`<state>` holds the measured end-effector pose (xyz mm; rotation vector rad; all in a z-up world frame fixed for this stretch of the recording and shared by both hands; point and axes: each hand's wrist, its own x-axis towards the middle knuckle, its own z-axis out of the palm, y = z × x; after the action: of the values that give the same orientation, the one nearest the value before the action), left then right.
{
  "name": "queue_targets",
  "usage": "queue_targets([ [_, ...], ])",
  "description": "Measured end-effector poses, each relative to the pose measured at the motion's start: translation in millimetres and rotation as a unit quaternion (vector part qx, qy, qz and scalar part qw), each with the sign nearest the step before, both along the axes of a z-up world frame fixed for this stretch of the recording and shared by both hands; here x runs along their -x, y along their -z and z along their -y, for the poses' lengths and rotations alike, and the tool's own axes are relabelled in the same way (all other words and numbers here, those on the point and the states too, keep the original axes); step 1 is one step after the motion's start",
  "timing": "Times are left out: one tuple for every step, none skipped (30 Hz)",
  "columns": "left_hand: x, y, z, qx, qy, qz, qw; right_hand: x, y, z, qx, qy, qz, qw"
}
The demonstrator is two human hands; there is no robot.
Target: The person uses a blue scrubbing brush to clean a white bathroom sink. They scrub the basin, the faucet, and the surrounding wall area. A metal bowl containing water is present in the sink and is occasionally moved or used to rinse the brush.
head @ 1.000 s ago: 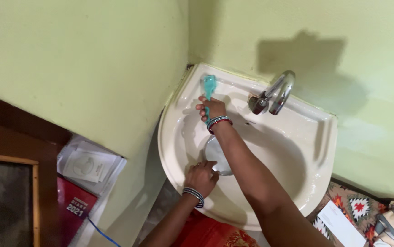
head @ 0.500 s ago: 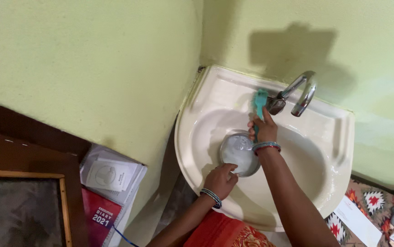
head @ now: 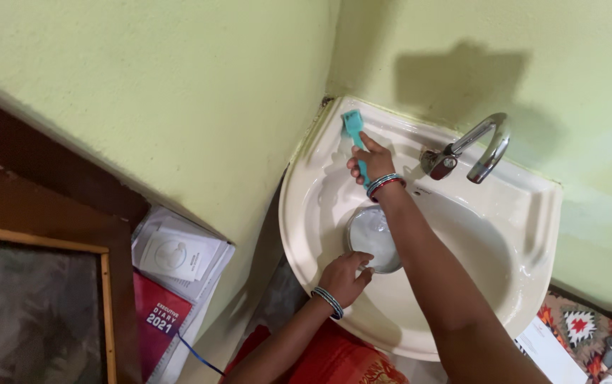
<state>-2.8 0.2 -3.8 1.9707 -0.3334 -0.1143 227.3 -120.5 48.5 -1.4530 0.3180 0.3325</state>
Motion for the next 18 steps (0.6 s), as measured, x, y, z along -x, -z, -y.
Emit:
queue_targets([
  [0, 2, 0, 0.003, 0.001, 0.013, 1.000, 1, -1, 1, 0.013, -0.014, 0.001, 1.000],
  [0, 3, 1, 0.007, 0.004, 0.027, 1.000, 4, -3, 4, 0.025, -0.027, 0.001, 0.999],
  [1, 4, 1, 0.010, 0.007, 0.040, 0.999, 9, -6, 6, 0.038, -0.039, 0.002, 0.999],
  [1, 4, 2, 0.003, 0.006, 0.038, 0.999, 15, -8, 6, 0.041, -0.055, -0.005, 0.998],
  [1, 5, 3, -0.003, 0.006, 0.036, 0.999, 27, -10, 6, 0.045, -0.071, -0.011, 0.996],
  [1, 5, 3, -0.010, 0.007, 0.034, 0.999, 41, -12, 7, 0.049, -0.086, -0.019, 0.995],
  [2, 5, 5, -0.017, 0.010, 0.029, 0.999, 56, -14, 6, 0.051, -0.100, -0.022, 0.993],
  [1, 6, 6, -0.024, 0.012, 0.025, 0.999, 73, -15, 4, 0.053, -0.115, -0.026, 0.992],
  [1, 6, 7, -0.031, 0.014, 0.020, 0.999, 88, -17, 1, 0.054, -0.129, -0.030, 0.990],
  [1, 7, 8, -0.043, 0.015, 0.022, 0.999, 103, -19, -2, 0.072, -0.151, -0.030, 0.985],
  [1, 9, 8, -0.054, 0.016, 0.023, 0.998, 116, -21, -5, 0.090, -0.172, -0.030, 0.981],
  [1, 10, 9, -0.065, 0.016, 0.025, 0.997, 125, -22, -6, 0.109, -0.193, -0.031, 0.975],
  [2, 11, 9, -0.069, 0.015, 0.039, 0.997, 131, -23, -5, 0.125, -0.191, -0.013, 0.973],
  [2, 11, 9, -0.074, 0.011, 0.055, 0.996, 134, -23, -4, 0.142, -0.192, 0.005, 0.971],
  [2, 11, 9, -0.078, 0.007, 0.070, 0.995, 134, -21, -1, 0.158, -0.192, 0.024, 0.968],
  [4, 10, 9, -0.073, 0.004, 0.062, 0.995, 133, -17, 6, 0.176, -0.169, 0.069, 0.967],
  [7, 8, 9, -0.068, 0.002, 0.054, 0.996, 130, -12, 15, 0.193, -0.145, 0.114, 0.964],
  [7, 4, 8, -0.064, -0.001, 0.048, 0.997, 125, -6, 24, 0.209, -0.121, 0.160, 0.957],
])
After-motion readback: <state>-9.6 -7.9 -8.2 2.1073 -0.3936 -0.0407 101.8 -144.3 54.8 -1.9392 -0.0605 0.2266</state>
